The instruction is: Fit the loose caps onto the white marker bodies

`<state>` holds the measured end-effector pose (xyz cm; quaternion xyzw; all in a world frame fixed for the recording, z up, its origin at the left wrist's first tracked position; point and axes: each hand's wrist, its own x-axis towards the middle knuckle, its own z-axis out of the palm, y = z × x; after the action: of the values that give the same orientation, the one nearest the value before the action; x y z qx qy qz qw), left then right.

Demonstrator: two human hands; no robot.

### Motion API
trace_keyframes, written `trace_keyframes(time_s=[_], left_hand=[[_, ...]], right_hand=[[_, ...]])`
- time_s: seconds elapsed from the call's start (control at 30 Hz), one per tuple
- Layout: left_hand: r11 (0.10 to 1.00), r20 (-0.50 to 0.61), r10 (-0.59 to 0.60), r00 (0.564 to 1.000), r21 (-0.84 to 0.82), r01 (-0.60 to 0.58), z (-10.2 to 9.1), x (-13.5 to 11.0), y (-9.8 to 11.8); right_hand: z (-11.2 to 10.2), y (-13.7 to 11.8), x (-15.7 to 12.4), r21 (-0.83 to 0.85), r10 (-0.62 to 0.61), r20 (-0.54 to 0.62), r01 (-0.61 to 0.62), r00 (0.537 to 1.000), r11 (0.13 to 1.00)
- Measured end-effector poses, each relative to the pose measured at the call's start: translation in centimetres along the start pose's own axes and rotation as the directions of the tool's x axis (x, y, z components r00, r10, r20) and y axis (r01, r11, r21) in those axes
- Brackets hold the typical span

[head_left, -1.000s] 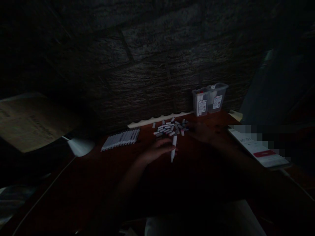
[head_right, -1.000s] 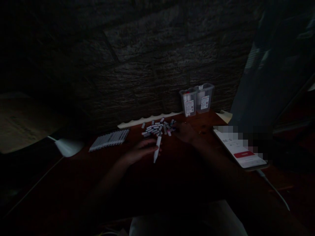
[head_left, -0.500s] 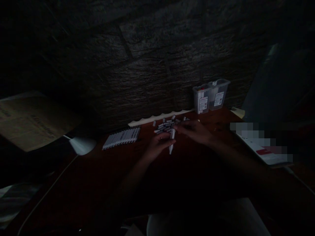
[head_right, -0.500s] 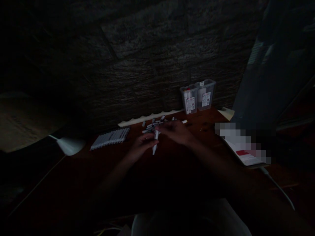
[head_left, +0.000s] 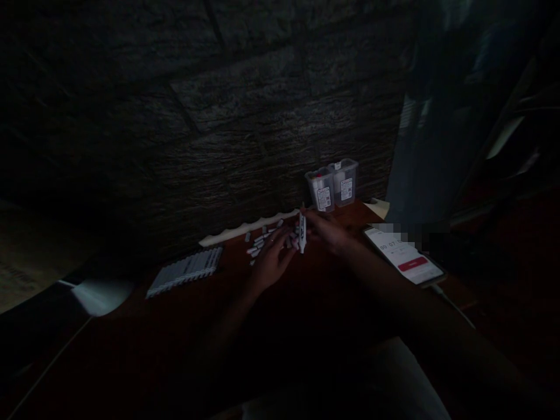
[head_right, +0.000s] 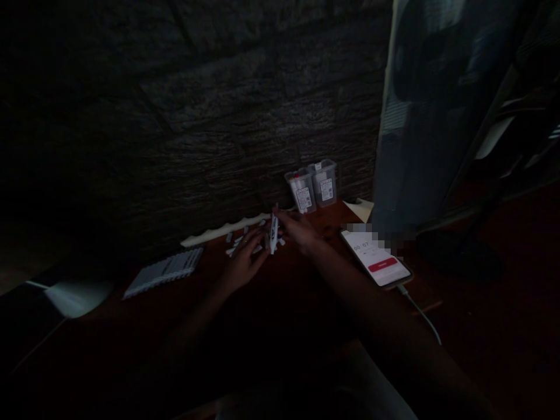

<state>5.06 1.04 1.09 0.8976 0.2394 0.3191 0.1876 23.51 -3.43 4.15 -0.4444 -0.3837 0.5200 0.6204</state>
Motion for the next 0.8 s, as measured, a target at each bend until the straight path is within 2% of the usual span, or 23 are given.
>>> trace_keyframes(time_s=[0.1,0.17,0.3,0.4,0.5,0.6,0.7,0.8], left_hand=[[0.992,0.106,0.073,0.992,0.091,-0.083,1.2,1.8,-0.5],[0.990,0.137,0.034,0.990,0.128,-0.052,1.8,2.3,-0.8],[0.988,0.105,-0.078,0.991,0.142,0.062,2.0,1.7,-1.2],[0.991,0.081,-0.129,0.988,0.059,0.124,1.2,0.2,-1.1],[0.967,0.062,-0.231,0.971,-0.090,0.236,0.0,-1.7,-1.3],[0.918,0.115,-0.308,0.944,-0.226,0.327,-1.2,-3.8,-1.8],[0.935,0.172,-0.239,0.956,-0.226,0.275,-2.1,-5.4,-2.0],[0.984,0.162,-0.153,0.975,-0.072,0.166,-2.4,-5.9,-1.6]], right_hand=[[-0.4,0.1,0.3,0.119,0.008,0.029,-0.012,1.000,0.993],[-0.6,0.1,0.5,0.198,0.015,0.049,-0.024,0.999,0.980],[-0.6,0.0,0.7,0.284,0.029,0.067,-0.047,0.997,0.958],[-0.5,0.0,0.7,0.277,0.047,0.045,-0.057,0.998,0.959],[-0.4,0.4,0.7,0.277,0.027,-0.008,-0.023,1.000,0.961],[-0.2,0.8,0.6,0.254,-0.021,-0.028,0.028,0.999,0.967],[0.3,0.8,0.2,0.181,-0.028,0.009,0.026,1.000,0.983],[0.8,0.5,-0.5,0.113,-0.012,0.088,0.002,0.996,0.994]])
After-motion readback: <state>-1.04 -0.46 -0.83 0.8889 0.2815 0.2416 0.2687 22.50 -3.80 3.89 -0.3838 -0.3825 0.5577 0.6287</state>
